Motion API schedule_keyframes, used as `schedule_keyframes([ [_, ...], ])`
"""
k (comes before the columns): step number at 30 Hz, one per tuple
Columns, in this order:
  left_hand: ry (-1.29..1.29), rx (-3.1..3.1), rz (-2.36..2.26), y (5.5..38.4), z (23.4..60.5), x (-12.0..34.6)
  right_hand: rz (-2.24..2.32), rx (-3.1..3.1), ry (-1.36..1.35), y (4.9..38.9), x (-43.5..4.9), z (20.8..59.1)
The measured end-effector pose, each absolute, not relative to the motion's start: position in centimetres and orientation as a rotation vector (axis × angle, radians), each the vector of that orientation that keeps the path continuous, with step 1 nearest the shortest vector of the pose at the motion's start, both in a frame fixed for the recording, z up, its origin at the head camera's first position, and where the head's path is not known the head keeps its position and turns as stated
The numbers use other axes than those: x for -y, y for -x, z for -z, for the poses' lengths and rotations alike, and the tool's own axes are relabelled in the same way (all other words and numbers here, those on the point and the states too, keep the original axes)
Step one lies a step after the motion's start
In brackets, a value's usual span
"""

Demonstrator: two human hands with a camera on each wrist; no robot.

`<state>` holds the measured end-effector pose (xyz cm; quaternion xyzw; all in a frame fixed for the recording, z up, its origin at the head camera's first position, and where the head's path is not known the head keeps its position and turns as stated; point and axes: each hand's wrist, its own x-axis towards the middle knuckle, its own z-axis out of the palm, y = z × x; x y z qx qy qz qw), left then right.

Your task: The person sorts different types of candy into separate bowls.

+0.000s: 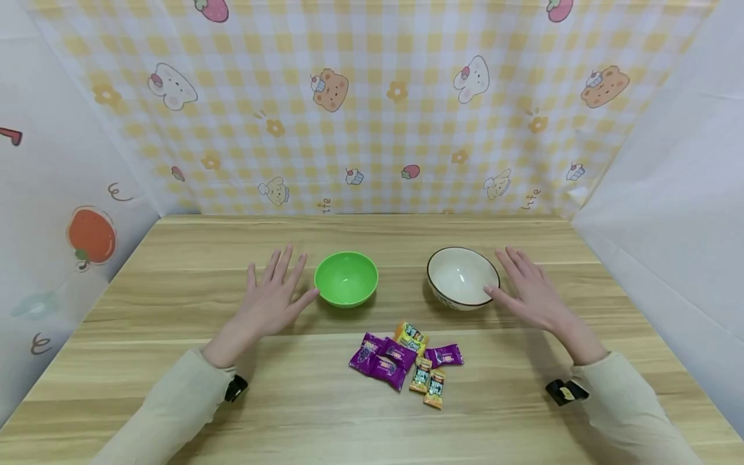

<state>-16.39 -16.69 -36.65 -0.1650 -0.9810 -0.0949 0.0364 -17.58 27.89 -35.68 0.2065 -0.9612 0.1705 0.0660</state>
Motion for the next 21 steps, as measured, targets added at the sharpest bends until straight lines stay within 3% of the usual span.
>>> schedule_keyframes([
  [15, 0.621, 2.936, 0.355, 17.1, 36.3, 15.4, -0.749, 2.683, -0.818, 16.3, -26.2, 33.1],
  [21, 0.644, 2.972, 0.352, 17.2, 36.7, 14.7, -0.778, 2.614, -1.047, 15.0, -24.6, 33.0],
])
